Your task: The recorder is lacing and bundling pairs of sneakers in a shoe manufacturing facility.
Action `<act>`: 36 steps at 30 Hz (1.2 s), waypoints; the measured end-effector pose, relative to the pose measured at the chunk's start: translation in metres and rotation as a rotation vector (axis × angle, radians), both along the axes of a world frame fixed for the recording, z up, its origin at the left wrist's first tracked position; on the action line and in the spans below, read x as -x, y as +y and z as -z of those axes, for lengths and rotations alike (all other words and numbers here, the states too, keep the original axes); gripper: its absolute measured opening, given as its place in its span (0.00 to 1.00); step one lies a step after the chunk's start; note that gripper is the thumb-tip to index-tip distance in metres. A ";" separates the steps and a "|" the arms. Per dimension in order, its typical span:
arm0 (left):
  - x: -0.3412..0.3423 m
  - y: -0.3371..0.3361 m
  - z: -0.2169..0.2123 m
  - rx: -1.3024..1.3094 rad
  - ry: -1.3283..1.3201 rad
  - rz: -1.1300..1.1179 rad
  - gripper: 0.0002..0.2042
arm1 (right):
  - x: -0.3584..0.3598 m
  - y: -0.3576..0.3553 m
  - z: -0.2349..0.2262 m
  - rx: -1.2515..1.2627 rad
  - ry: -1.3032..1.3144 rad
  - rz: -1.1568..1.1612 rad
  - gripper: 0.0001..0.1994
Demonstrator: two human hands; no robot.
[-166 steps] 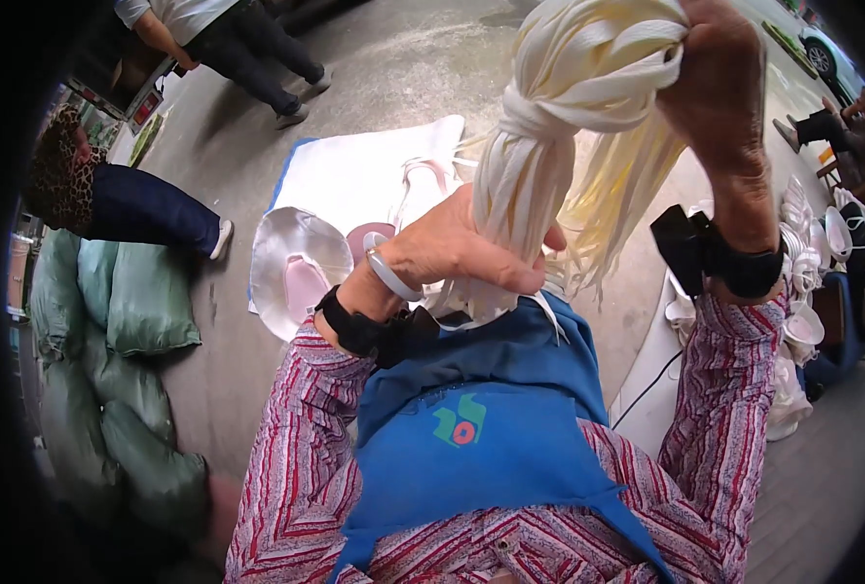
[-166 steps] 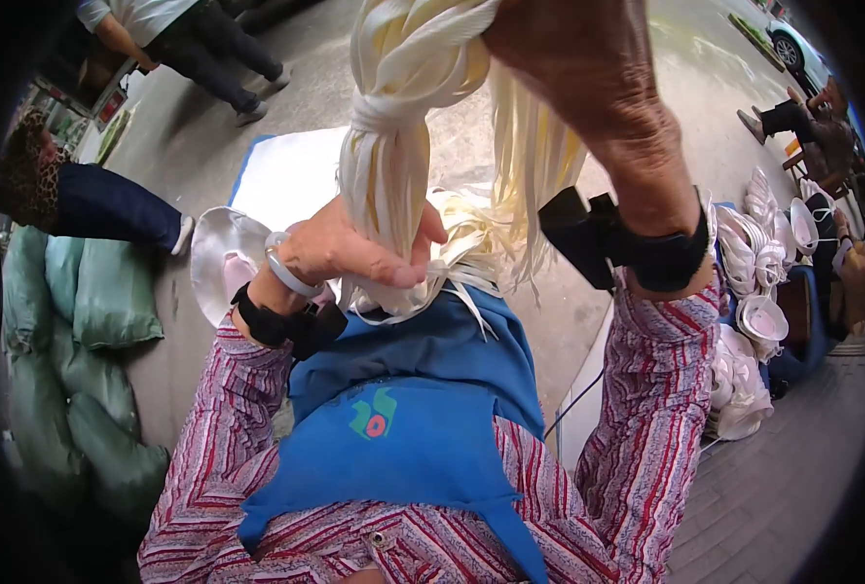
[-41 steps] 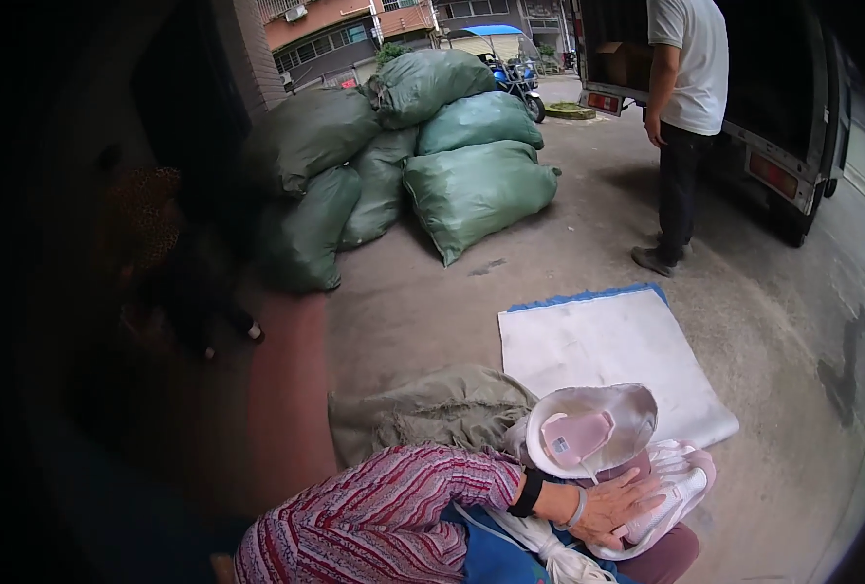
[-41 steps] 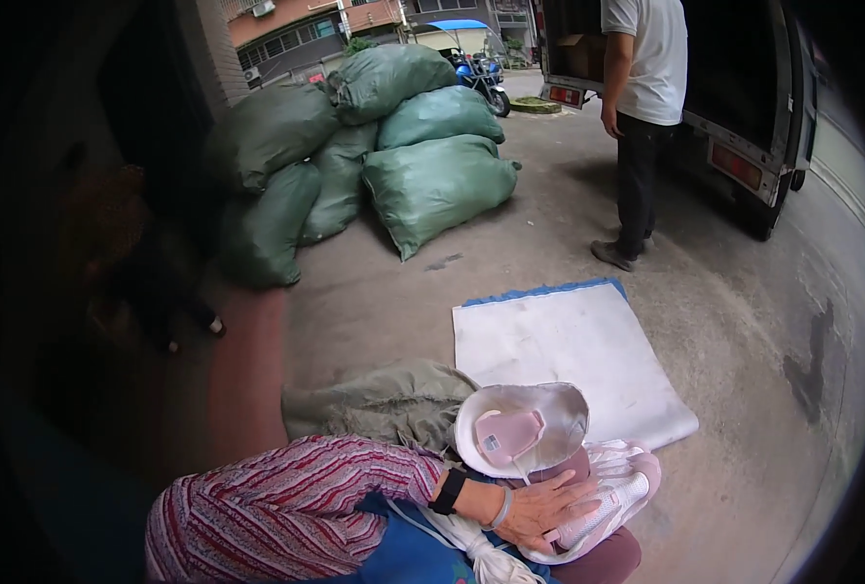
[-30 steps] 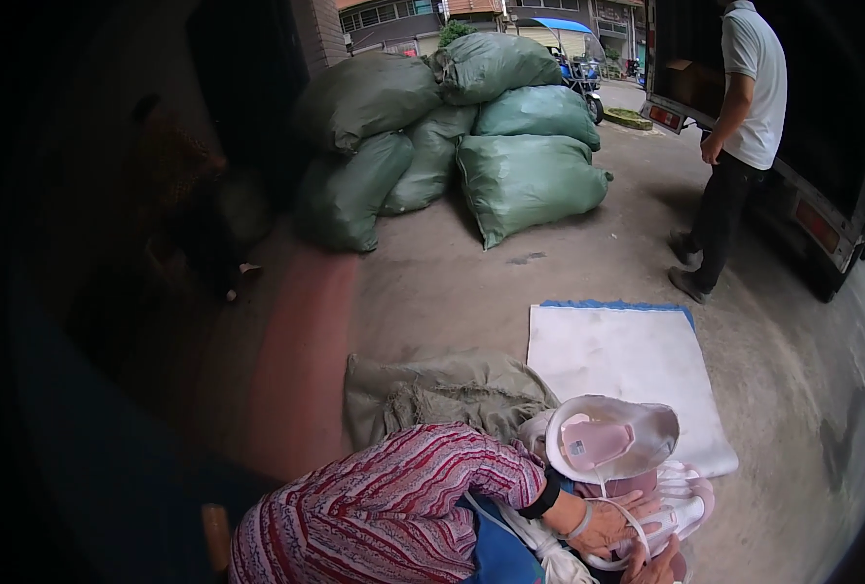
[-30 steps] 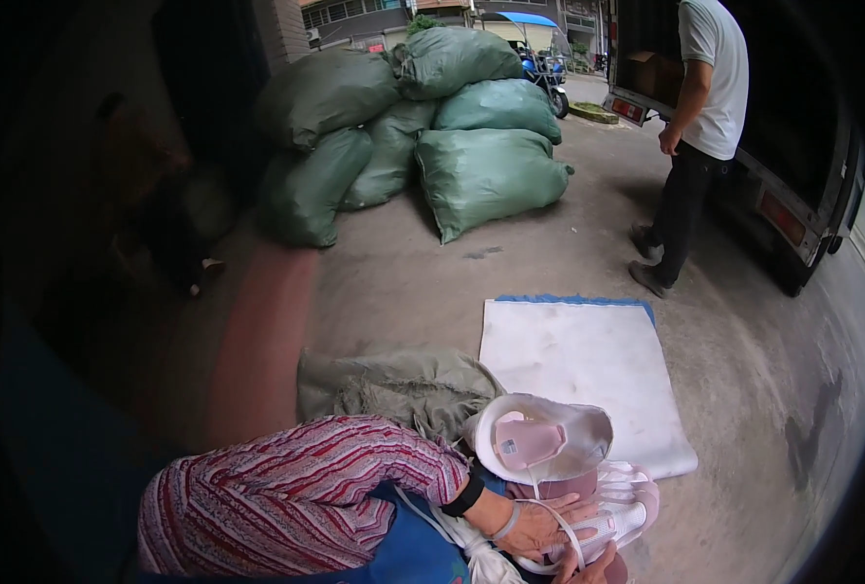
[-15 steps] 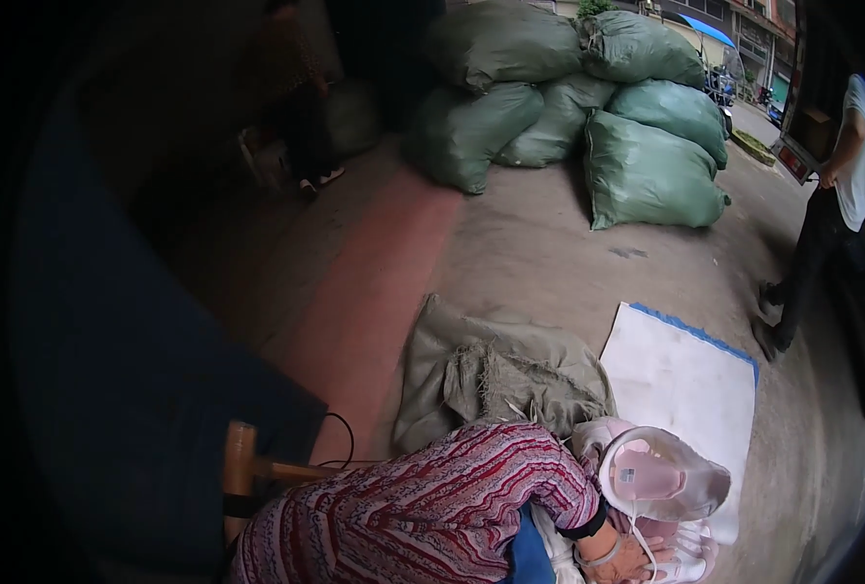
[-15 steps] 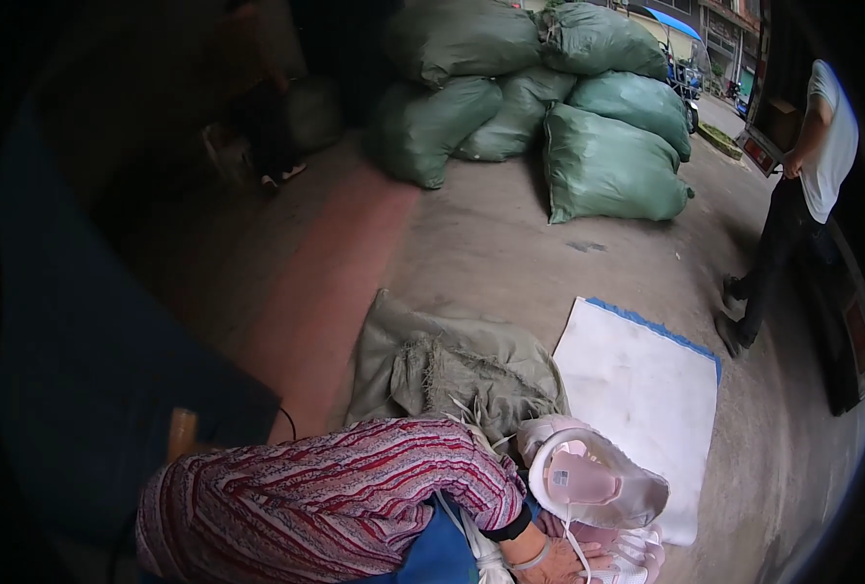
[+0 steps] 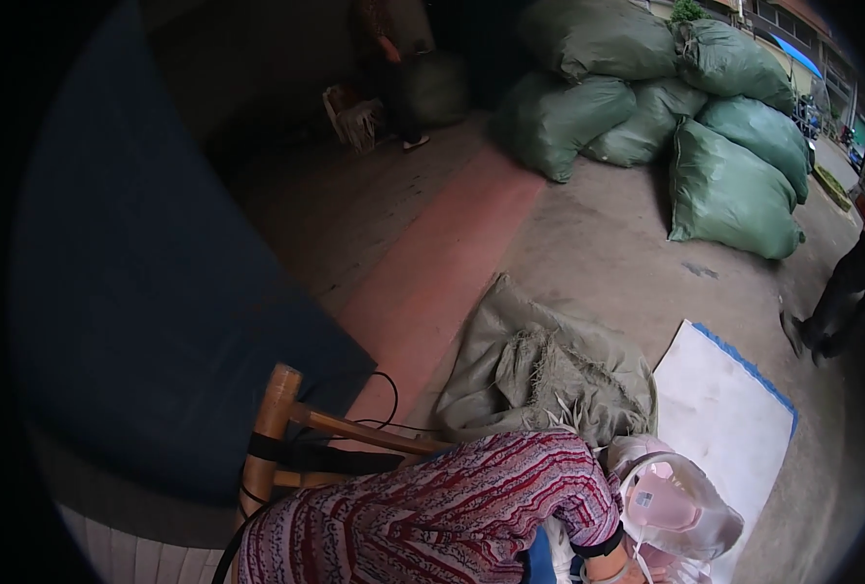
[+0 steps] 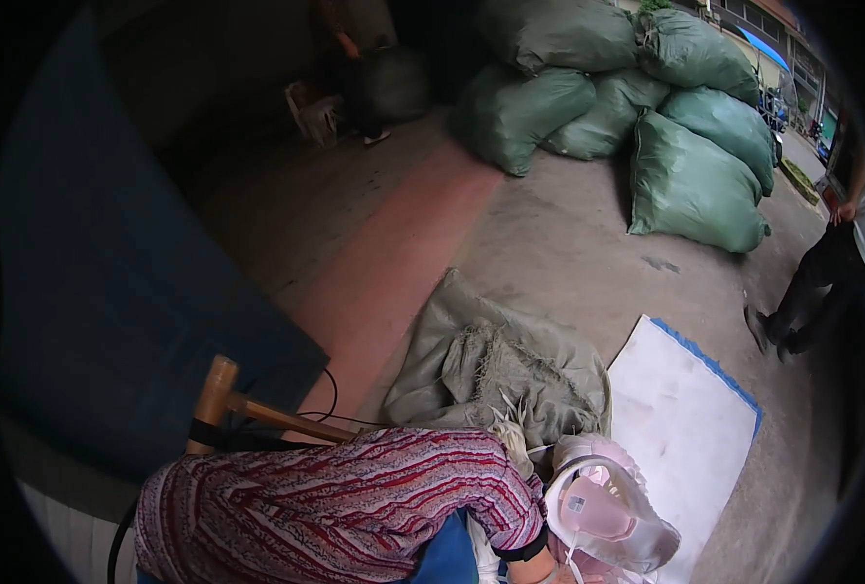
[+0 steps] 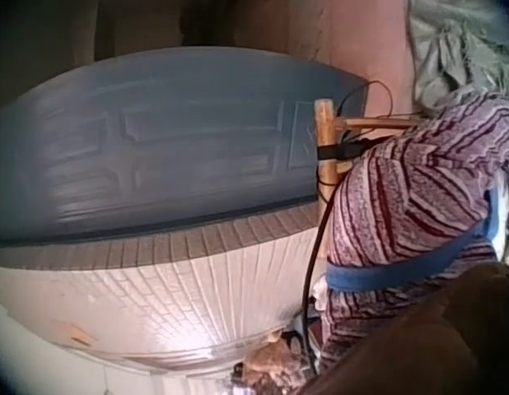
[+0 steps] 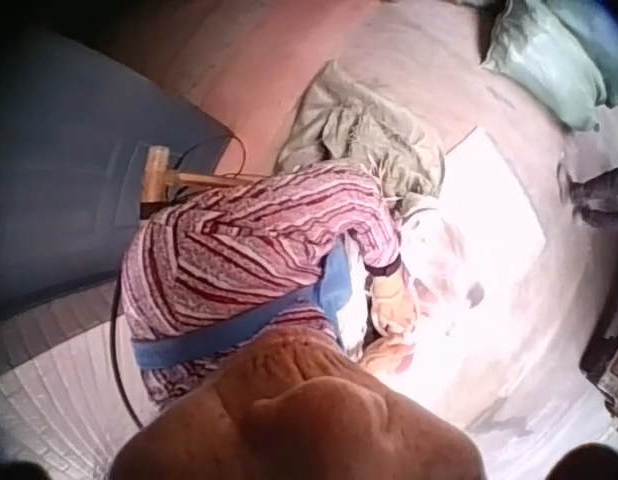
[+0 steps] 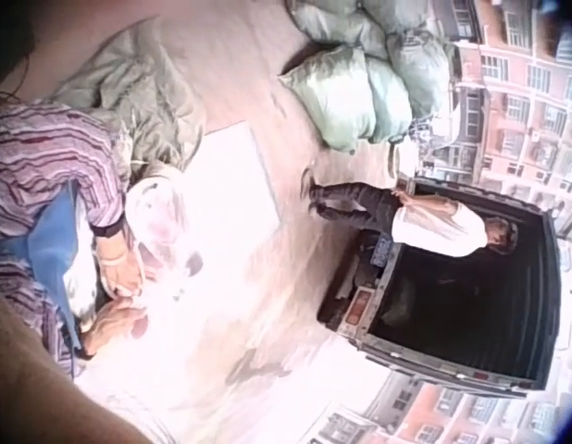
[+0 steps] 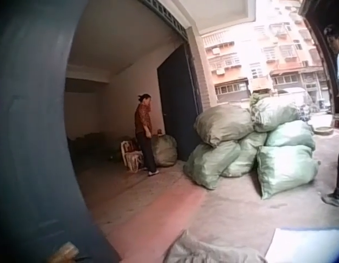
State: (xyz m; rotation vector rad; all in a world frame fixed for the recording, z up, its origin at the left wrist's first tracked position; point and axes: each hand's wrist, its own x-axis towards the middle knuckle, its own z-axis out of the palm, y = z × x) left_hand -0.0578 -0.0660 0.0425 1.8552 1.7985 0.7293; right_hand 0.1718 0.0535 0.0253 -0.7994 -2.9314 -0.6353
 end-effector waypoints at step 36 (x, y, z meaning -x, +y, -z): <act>-0.048 0.073 -0.080 -0.098 -0.783 0.549 0.25 | 0.035 -0.020 -0.142 0.784 1.082 0.060 0.07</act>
